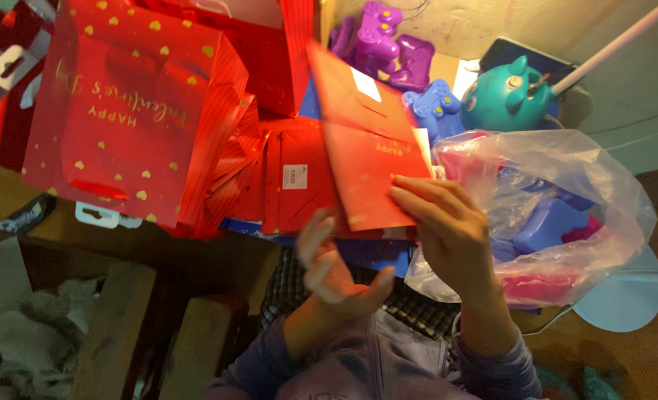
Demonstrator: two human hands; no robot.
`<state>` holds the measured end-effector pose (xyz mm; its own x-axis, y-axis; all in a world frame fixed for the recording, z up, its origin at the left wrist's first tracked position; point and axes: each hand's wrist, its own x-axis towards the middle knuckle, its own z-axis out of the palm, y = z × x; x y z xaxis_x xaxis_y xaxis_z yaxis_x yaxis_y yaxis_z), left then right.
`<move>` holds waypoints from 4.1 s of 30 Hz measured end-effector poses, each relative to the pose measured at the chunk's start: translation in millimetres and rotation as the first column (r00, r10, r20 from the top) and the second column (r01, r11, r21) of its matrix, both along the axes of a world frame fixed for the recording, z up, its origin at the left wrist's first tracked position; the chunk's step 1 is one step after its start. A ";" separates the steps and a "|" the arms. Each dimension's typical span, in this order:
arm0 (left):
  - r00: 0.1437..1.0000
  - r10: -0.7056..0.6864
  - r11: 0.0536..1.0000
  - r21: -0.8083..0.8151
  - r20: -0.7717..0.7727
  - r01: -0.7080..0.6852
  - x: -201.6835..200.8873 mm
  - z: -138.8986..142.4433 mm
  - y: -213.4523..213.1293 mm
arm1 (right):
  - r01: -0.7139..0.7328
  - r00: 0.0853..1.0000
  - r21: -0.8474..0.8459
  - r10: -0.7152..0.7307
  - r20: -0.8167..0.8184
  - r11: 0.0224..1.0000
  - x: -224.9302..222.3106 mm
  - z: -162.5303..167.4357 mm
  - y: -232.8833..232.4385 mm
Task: The person sits at a table with a stack of red Valentine's Day gift bags and colorful plastic toy figures. They open a bag, place toy figures from a plastic bag into the gift bag, fold the bag closed, and set it with the finished bags, repeating the process.
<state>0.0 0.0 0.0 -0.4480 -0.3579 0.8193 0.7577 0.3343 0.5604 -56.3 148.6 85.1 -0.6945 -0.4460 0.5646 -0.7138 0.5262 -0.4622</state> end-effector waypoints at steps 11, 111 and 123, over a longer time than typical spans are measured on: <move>0.788 0.112 0.804 -0.520 0.606 0.286 -40.7 -24.9 -41.7 | 0.028 1.000 0.201 -0.030 0.006 0.979 -16.1 -59.5 -14.4; 0.863 0.404 0.608 -0.794 0.302 -0.007 -73.6 140.1 -50.5 | -0.039 0.990 0.162 0.015 0.143 0.986 12.9 -3.3 -3.9; 0.877 0.369 0.638 -0.770 0.308 0.002 -49.3 151.8 -63.1 | 0.552 0.827 0.030 -0.552 0.110 0.833 27.6 -46.3 123.2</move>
<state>-49.3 -63.1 151.8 -0.7875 0.1594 0.5953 0.3954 0.8717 0.2896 -28.8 271.8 38.8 -0.8815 0.0320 0.4711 -0.2496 0.8154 -0.5224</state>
